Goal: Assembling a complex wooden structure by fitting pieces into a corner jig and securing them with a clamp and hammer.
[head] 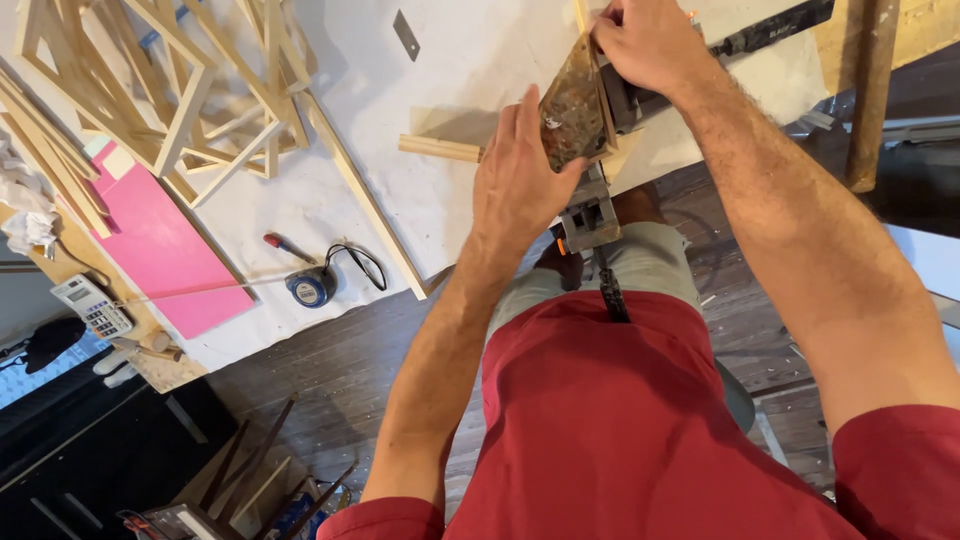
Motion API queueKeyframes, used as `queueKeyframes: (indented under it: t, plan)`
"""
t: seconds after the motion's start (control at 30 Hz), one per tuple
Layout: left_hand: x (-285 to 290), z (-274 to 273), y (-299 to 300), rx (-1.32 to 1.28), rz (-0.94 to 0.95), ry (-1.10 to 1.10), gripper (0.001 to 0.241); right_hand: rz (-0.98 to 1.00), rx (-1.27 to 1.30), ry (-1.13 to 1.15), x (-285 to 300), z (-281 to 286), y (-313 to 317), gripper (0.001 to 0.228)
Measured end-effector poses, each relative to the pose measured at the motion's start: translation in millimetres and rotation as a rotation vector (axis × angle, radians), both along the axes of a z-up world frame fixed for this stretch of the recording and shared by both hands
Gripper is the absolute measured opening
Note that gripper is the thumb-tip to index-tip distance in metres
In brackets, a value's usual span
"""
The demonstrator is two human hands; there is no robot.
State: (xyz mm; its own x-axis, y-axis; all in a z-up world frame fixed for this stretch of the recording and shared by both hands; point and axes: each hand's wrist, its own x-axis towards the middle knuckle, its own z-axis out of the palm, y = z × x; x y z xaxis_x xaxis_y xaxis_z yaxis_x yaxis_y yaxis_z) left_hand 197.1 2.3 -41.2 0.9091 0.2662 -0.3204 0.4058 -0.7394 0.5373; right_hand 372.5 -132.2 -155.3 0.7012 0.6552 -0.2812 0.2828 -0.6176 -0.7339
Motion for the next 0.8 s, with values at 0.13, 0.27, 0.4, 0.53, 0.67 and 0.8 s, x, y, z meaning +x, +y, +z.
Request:
queueKeyframes:
  t: [0.13, 0.27, 0.4, 0.53, 0.67, 0.8]
  plan:
    - [0.9, -1.1, -11.3, 0.059, 0.012, 0.053, 0.09, 0.015, -0.031, 0.029, -4.1, 5.6, -1.2, 0.035]
    - [-2.5, -10.7, -21.3, 0.115, 0.058, -0.001, 0.089, 0.099, 0.075, -0.197, 2.5, -40.2, -8.4, 0.032]
    - [4.6, -2.4, -16.3, 0.053, 0.065, 0.072, 0.089, 0.046, -0.006, -0.059, -4.4, 2.2, -5.1, 0.028]
    - [10.8, -2.2, -12.8, 0.06, 0.046, 0.123, 0.086, 0.051, -0.038, 0.014, -5.9, 15.0, -4.7, 0.033]
    - [18.7, -1.2, -12.5, -0.013, 0.074, 0.151, 0.092, 0.064, -0.039, -0.105, -4.1, -10.9, -8.5, 0.026]
    - [3.8, 3.5, 0.5, -0.051, 0.035, 0.139, 0.119, 0.064, -0.07, -0.001, -6.8, 25.6, -12.1, 0.029]
